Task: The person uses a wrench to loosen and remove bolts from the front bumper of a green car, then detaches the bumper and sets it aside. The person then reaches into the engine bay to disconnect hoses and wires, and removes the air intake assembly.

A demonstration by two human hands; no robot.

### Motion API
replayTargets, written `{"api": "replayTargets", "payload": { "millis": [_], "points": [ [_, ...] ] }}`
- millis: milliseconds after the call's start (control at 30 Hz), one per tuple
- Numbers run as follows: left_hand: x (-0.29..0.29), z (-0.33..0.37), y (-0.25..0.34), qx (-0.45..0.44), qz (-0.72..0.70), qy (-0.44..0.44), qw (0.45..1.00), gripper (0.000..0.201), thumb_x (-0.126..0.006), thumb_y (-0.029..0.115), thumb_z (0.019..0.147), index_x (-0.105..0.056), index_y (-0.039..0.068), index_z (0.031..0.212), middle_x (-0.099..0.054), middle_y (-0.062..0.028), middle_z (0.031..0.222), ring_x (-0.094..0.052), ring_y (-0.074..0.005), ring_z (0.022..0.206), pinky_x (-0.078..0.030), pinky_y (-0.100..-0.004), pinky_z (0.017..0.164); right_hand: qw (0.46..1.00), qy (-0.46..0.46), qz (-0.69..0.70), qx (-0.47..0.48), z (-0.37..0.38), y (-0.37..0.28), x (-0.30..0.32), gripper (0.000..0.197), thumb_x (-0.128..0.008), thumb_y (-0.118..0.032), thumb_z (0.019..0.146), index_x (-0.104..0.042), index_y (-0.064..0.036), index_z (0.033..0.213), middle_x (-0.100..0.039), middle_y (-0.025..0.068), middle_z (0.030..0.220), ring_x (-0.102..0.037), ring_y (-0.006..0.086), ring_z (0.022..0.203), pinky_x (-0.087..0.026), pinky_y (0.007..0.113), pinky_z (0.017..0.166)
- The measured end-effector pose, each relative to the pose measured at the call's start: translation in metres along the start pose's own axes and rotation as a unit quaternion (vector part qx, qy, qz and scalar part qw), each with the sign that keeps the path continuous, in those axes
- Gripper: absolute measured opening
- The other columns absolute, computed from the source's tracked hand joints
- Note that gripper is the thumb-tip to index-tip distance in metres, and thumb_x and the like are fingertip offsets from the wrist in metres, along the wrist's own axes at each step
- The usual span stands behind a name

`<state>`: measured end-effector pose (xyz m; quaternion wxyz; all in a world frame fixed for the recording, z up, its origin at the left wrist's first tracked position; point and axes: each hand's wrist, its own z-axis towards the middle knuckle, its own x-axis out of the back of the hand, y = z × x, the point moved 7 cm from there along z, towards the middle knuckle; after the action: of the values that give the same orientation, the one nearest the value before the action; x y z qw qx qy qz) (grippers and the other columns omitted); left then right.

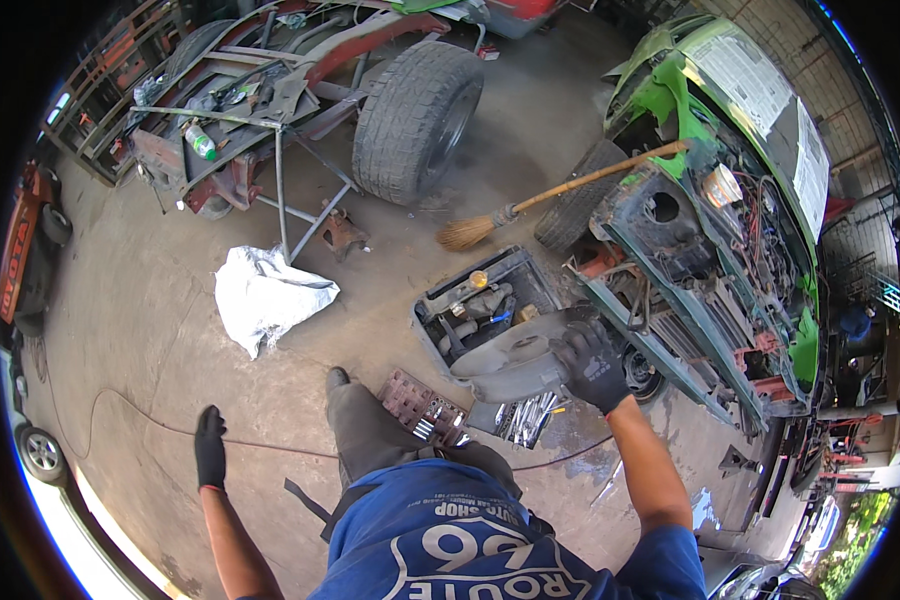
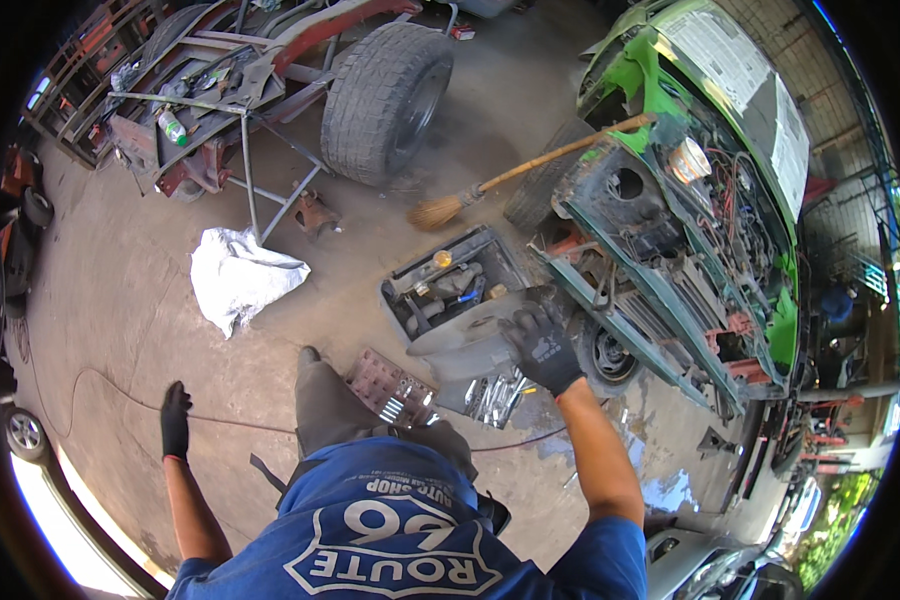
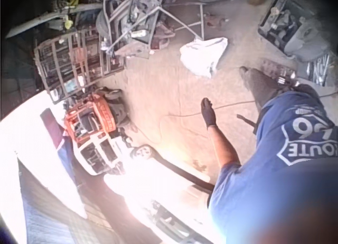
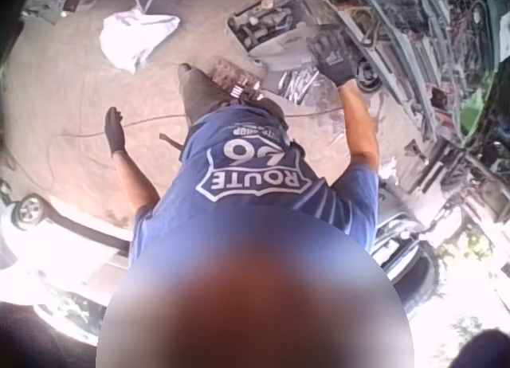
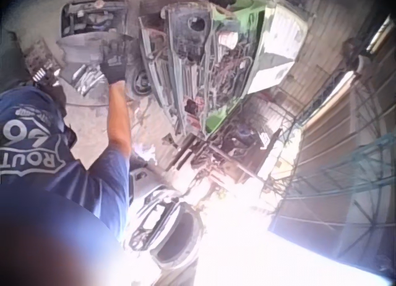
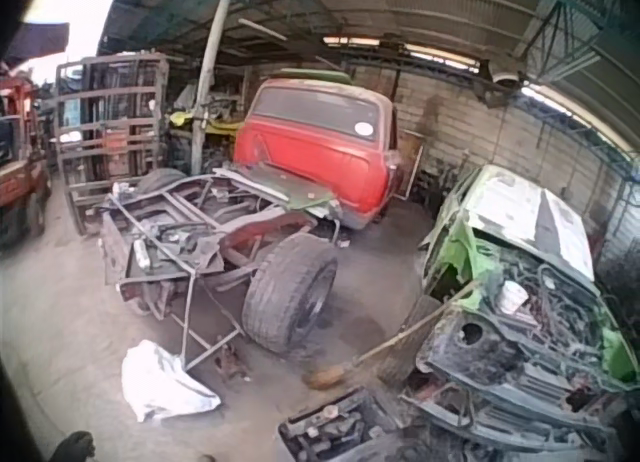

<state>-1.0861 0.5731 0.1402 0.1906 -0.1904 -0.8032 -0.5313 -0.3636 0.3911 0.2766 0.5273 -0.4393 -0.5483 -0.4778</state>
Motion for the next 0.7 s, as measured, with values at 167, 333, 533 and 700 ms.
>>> {"api": "replayTargets", "payload": {
  "millis": [167, 333, 533, 700],
  "points": [
    [-0.099, -0.095, -0.134, 0.153, 0.096, -0.191, 0.965, 0.040, -0.050, 0.035, 0.106, -0.069, 0.003, 0.120, -0.070, -0.0088, 0.099, -0.064, -0.0180, 0.087, -0.052, -0.0347, 0.083, 0.984, 0.052, 0.110, -0.129, -0.015, 0.013, -0.001, 0.066, -0.083, -0.031, 0.067, -0.059, -0.0116, 0.126, -0.058, 0.0160, 0.111, -0.061, 0.0370, 0.103, -0.050, 0.051, 0.095],
    [-0.098, -0.170, -0.275, 0.431, 0.232, -0.388, 0.781, 0.046, -0.048, 0.046, 0.103, -0.066, 0.013, 0.130, -0.076, -0.0087, 0.112, -0.070, -0.0338, 0.101, -0.055, -0.0467, 0.088, 0.868, 0.135, 0.179, -0.444, -0.039, 0.036, -0.028, 0.071, -0.083, -0.031, 0.062, -0.054, -0.0062, 0.122, -0.060, 0.0221, 0.109, -0.062, 0.0434, 0.100, -0.053, 0.053, 0.084],
    [-0.049, 0.094, -0.165, 0.359, 0.187, -0.188, 0.895, 0.052, -0.055, 0.057, 0.101, -0.068, 0.009, 0.117, -0.070, -0.0076, 0.086, -0.065, -0.0171, 0.070, -0.049, -0.0368, 0.059, 0.640, 0.186, 0.182, -0.723, -0.084, 0.028, -0.101, 0.065, -0.083, -0.024, 0.067, -0.052, -0.0003, 0.119, -0.062, 0.0206, 0.109, -0.062, 0.0383, 0.101, -0.050, 0.048, 0.088],
    [-0.072, 0.264, 0.137, -0.025, 0.023, -0.077, 0.996, 0.046, -0.049, 0.033, 0.109, -0.057, 0.002, 0.143, -0.066, -0.0094, 0.127, -0.062, -0.0198, 0.111, -0.048, -0.0356, 0.100, 0.371, 0.308, 0.342, -0.807, -0.115, 0.021, -0.214, 0.083, -0.084, -0.030, 0.069, -0.045, 0.0079, 0.132, -0.060, 0.0263, 0.133, -0.061, 0.0412, 0.121, -0.049, 0.044, 0.101]
  ]
}}
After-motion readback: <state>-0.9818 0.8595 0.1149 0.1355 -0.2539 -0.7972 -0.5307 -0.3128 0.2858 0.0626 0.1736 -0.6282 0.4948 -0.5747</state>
